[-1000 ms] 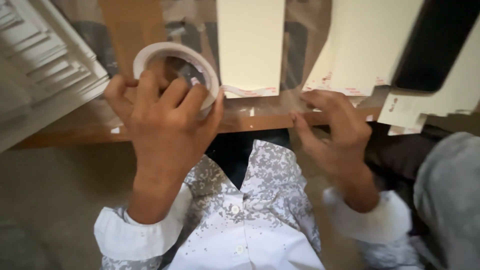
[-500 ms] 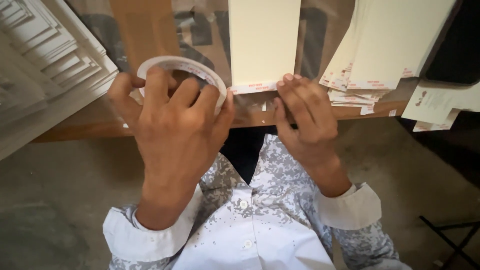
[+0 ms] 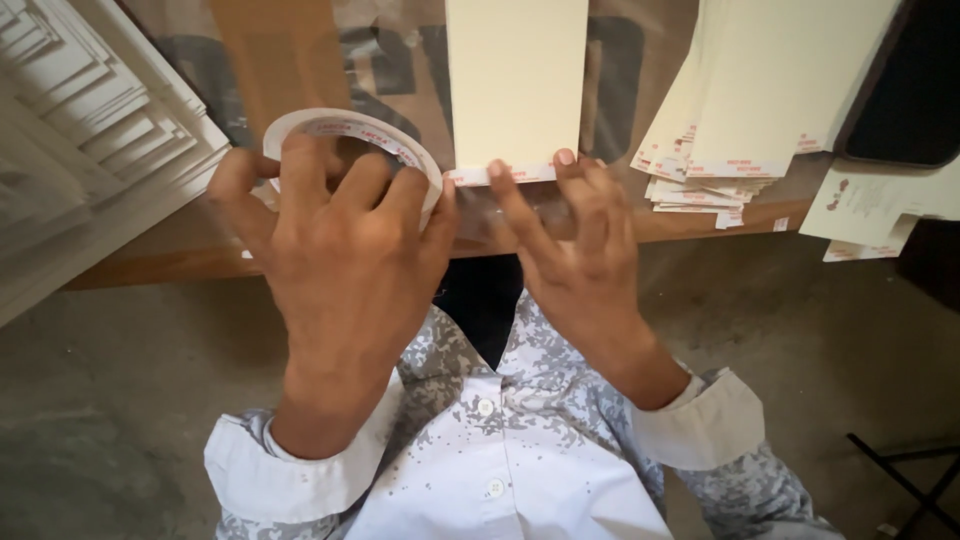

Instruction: Applying double-sided adhesive strips to the ends of paper components at a workstation.

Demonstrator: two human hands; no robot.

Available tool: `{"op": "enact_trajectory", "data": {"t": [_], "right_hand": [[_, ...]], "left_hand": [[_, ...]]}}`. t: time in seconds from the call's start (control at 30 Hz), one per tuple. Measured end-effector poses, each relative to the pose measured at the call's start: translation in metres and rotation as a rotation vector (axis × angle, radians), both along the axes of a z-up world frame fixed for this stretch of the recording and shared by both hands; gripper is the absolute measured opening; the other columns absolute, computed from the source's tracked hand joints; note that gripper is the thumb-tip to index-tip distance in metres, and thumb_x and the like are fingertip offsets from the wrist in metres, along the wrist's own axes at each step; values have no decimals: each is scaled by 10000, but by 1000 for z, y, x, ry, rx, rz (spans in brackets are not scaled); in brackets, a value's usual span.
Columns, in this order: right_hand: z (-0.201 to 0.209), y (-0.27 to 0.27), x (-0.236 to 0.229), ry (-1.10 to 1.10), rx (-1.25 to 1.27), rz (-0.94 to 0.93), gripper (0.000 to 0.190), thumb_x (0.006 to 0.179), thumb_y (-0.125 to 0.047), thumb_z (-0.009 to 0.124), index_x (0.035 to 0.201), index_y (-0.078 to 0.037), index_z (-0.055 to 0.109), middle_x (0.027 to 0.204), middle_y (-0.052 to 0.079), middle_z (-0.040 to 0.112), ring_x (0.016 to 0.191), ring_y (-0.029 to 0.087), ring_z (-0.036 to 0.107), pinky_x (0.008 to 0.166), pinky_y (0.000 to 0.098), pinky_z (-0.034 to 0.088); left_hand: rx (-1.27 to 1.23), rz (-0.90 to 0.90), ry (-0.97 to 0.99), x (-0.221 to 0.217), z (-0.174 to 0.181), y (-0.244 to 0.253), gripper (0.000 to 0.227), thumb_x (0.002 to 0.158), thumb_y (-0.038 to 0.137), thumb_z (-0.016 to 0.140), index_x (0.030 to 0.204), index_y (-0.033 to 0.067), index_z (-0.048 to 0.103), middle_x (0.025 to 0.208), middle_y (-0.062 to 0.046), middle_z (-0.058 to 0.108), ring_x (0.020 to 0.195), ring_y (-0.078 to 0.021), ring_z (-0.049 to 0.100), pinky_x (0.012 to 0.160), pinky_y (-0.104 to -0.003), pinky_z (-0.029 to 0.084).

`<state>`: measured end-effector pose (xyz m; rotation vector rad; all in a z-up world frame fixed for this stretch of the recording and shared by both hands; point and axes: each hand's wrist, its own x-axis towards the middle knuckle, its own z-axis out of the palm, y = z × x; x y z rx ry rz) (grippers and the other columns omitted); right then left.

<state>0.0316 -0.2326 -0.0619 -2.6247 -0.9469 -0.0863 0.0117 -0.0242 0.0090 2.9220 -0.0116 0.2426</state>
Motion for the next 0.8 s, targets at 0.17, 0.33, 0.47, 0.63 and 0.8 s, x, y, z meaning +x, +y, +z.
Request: {"op": "enact_trajectory", "data": {"t": [0.17,0.33,0.47,0.63,0.8], "right_hand": [[9,13,-2,-111,-166,-6,625,1040,-6,629,1582,-298,516,1416,204,432,1329,391,486,1150,549,483],[12,22,-4,-198,-316,-36,686,1016,34,588,1592,-323,480,1385,246,521,1227,398,585,978,495,538],[28,30,-3,-216,-447,-5,590,1039,-97,592,1595,-248,467,1357,296,556,1156,409,614,916,475,551],[27,32,-4,-217,-475,-22,619,990,-127,623,1574,-256,464,1364,286,576,1128,361,628,809,414,536],[37,25,21,-7,-126,-57,616,926,-207,748,1501,-193,528,1317,223,589,1034,332,620,823,436,519]], "left_hand": [[-12,2,6,1,1,0,256,979,235,826,815,84,701,805,-11,641,1088,-261,560,1065,-511,302],[-1,-1,-62,-4,-6,-1,283,999,263,852,811,103,712,777,0,623,994,-247,559,1042,-489,307],[31,-16,-189,-24,-32,-5,207,993,243,833,859,114,743,790,30,652,957,-199,558,1024,-440,281],[-78,101,-352,-56,-19,-9,155,853,284,891,908,150,837,680,38,600,823,-195,546,951,-458,277],[-16,221,-329,-59,14,14,178,808,267,923,844,145,799,684,30,602,814,-228,555,949,-476,280]]}}
